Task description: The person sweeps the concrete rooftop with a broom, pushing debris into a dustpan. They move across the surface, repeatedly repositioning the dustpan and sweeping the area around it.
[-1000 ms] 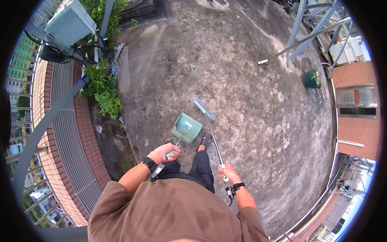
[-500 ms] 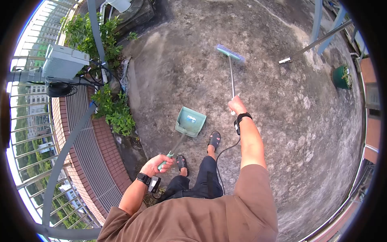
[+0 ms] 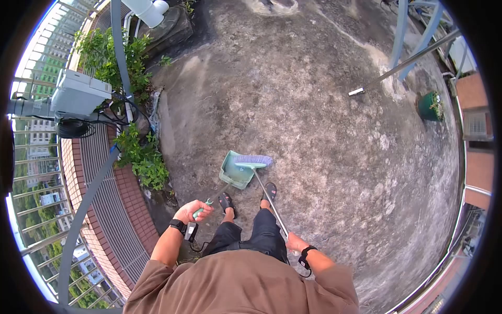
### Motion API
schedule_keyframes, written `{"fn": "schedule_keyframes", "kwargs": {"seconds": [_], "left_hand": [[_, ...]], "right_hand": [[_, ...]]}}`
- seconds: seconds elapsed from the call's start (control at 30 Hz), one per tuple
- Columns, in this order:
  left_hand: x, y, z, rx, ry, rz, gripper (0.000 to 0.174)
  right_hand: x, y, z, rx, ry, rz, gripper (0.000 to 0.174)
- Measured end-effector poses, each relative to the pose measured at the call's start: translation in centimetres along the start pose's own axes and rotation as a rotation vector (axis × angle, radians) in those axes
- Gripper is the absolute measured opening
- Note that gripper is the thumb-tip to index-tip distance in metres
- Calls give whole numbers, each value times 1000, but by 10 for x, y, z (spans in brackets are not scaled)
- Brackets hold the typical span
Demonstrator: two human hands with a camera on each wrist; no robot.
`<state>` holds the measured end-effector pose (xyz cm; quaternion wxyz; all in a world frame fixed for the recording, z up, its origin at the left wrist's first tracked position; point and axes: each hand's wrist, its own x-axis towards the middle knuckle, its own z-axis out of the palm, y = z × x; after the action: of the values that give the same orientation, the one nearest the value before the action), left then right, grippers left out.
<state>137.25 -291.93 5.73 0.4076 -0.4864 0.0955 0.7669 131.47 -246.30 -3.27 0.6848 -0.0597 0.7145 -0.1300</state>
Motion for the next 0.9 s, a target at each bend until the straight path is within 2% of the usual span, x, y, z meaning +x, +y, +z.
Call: {"fn": "schedule_keyframes", "kwargs": {"seconds": [0.07,0.2,0.23,0.3,0.37,0.43,0.47,0.53,0.63,0.77,0.87,0.9], "left_hand": [[-1,1,-12,7,1,2,10],[-7,4,-24,38,-30,-1,6],[-10,4,-24,45,-35,-8,6],[-12,3,-23,78,-123,31,12],[-5,4,-33,30,-131,-6,14],[4,4,-39,94,-120,29,16],[4,3,-36,102,-69,46,15],[3,-1,-32,96,-62,65,16],[-2,4,-29,117,-60,73,15],[-12,10,-32,148,-92,135,14],[0,23,-45,98,-110,125,10],[-3,28,-45,107,-123,132,10]], "right_hand": [[-53,-26,-1,287,79,9,25],[-75,-61,-2,407,171,-44,21],[-72,-70,-4,413,179,-38,21],[-59,-89,-12,457,334,-57,21],[-44,-119,-30,535,400,-44,19],[-10,-137,-52,482,444,-23,19],[3,-147,-60,463,435,-11,19],[23,-167,-58,236,402,15,21],[46,-184,-6,218,372,55,24],[12,-206,68,74,104,122,24],[-15,-200,74,-16,132,50,23],[-19,-193,64,111,137,59,21]]}}
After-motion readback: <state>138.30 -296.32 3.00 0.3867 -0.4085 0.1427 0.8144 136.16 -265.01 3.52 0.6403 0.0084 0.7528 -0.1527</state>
